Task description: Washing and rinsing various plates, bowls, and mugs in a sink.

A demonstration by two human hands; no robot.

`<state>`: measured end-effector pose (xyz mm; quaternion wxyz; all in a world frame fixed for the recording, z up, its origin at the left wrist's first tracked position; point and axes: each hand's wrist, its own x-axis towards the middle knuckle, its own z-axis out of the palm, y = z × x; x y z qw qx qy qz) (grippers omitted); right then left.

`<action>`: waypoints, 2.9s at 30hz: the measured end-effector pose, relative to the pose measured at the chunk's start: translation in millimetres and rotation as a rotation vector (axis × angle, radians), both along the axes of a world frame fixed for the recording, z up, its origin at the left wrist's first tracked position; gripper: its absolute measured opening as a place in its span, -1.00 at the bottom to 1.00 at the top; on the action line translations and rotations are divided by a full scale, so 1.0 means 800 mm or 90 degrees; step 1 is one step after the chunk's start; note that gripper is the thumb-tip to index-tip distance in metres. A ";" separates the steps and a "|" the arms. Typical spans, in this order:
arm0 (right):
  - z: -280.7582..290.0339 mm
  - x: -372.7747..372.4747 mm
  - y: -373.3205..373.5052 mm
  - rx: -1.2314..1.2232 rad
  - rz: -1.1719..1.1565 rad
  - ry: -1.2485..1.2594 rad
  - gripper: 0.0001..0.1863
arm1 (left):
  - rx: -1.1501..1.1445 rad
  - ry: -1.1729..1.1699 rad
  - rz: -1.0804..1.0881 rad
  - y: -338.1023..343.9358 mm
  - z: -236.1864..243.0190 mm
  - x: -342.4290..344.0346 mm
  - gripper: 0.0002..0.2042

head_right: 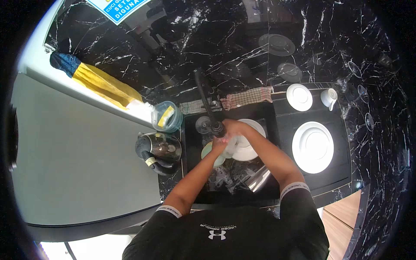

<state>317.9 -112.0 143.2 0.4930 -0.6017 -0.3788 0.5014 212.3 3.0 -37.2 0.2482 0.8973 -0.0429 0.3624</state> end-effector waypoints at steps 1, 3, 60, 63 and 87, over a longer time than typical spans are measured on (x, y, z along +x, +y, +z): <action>-0.008 0.013 0.006 0.049 -0.027 -0.270 -0.89 | -0.019 0.012 0.001 -0.001 -0.001 0.013 -0.95; -0.039 0.051 0.024 0.167 -0.130 -0.217 -0.89 | -0.064 0.033 -0.021 -0.013 -0.001 0.034 -0.94; -0.020 -0.130 -0.033 0.161 -0.513 -0.247 -0.45 | -1.198 0.296 -0.079 -0.022 0.116 -0.038 -0.79; -0.018 -0.125 -0.034 0.147 -0.657 -0.307 -0.42 | -1.259 0.325 -0.200 -0.023 0.120 -0.012 -0.73; -0.063 -0.076 0.009 0.103 -0.448 0.420 -0.61 | -0.831 0.083 0.200 -0.061 0.173 -0.080 -0.64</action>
